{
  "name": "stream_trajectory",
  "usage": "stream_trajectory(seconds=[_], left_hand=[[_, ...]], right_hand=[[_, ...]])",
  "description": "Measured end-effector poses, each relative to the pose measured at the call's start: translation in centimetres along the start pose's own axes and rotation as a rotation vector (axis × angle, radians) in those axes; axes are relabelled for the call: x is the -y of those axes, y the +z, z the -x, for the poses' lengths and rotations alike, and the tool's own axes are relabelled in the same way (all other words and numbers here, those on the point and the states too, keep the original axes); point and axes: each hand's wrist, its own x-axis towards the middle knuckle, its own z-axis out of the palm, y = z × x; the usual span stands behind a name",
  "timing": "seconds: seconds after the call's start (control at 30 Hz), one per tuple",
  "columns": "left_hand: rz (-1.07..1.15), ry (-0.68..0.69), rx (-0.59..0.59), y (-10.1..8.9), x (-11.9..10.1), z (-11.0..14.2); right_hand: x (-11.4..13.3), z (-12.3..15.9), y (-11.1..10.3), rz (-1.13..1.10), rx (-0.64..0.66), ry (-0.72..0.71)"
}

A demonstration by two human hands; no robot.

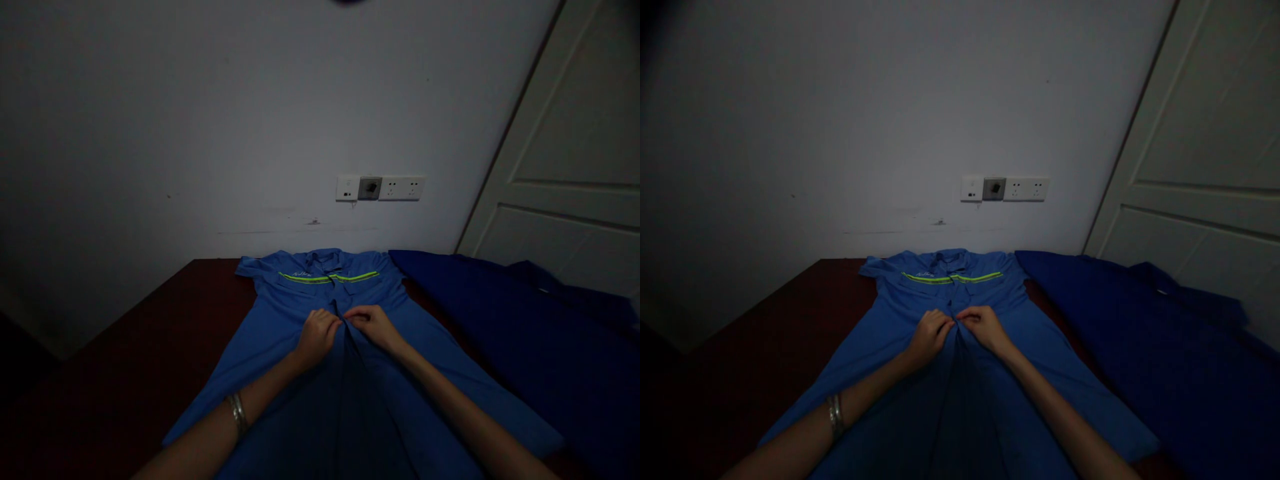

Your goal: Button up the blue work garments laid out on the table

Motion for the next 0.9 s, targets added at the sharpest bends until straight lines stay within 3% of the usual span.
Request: stream_trajectory(seconds=[0.17, 0.53, 0.73, 0.9], left_hand=[[0.064, -0.067, -0.001, -0.1, 0.0, -0.2], [0.200, -0.136, 0.002, 0.1, 0.2, -0.4], [0.362, -0.178, -0.005, -0.5, -0.3, -0.6], [0.523, -0.332, -0.028, -0.6, -0.9, -0.7]], right_hand=[[0.0, -0.7, -0.3, -0.050, 0.123, 0.022], [0.1, 0.6, -0.1, 0.353, 0.052, -0.431], [-0.3, 1.1, -0.1, 0.493, 0.064, -0.521], [0.0, 1.4, 0.0, 0.650, 0.042, -0.598]])
